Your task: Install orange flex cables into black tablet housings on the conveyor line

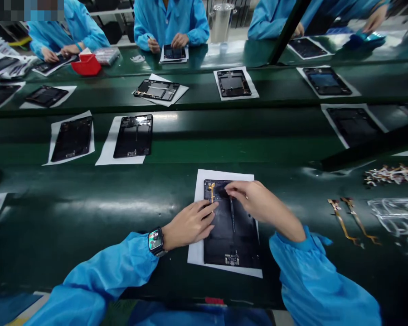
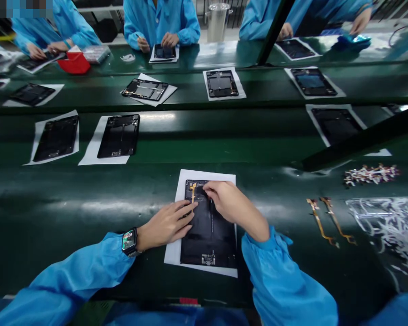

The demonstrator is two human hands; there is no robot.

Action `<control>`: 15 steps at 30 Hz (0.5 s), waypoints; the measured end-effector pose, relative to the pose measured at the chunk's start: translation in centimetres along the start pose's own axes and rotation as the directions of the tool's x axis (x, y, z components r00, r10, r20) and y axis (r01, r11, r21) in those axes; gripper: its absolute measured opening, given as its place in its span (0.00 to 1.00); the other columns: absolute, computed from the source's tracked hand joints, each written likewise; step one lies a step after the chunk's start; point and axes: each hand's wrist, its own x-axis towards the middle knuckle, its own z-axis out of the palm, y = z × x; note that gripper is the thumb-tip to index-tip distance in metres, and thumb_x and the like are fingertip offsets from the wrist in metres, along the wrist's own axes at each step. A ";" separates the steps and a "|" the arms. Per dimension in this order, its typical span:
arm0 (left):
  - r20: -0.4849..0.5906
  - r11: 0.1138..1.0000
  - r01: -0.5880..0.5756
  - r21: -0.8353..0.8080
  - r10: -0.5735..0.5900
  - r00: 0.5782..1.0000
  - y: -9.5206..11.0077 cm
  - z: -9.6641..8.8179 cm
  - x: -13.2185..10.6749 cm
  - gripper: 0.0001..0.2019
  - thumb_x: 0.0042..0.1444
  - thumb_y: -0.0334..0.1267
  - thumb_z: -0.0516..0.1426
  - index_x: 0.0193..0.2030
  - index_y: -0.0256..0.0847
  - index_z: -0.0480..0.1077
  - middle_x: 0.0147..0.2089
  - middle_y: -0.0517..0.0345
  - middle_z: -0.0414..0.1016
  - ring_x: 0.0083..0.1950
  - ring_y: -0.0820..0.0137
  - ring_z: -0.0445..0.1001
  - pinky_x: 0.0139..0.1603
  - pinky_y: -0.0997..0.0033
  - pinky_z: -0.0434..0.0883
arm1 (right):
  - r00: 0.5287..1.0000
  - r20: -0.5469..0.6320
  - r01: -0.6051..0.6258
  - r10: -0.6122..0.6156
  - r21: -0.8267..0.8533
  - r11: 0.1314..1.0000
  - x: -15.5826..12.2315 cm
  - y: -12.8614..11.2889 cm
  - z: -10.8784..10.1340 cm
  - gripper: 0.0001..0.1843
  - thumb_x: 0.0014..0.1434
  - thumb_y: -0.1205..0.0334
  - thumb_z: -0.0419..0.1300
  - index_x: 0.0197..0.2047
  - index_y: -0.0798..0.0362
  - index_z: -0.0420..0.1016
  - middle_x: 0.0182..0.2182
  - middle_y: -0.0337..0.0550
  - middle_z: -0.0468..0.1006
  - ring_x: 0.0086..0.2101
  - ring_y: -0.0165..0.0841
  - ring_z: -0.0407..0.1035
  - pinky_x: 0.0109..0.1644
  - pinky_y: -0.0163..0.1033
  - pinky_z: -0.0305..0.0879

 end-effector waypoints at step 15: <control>-0.038 0.979 0.037 -0.202 -0.045 0.998 0.7 0.2 -4.6 0.22 0.63 0.42 0.56 0.62 0.38 0.65 0.73 0.37 0.45 0.73 0.49 0.48 0.69 0.45 0.58 | 0.989 0.121 0.130 -0.084 -0.438 0.890 -3.7 -4.3 6.6 0.10 0.66 0.72 0.49 0.46 0.54 0.69 0.36 0.46 0.79 0.32 0.37 0.74 0.31 0.38 0.58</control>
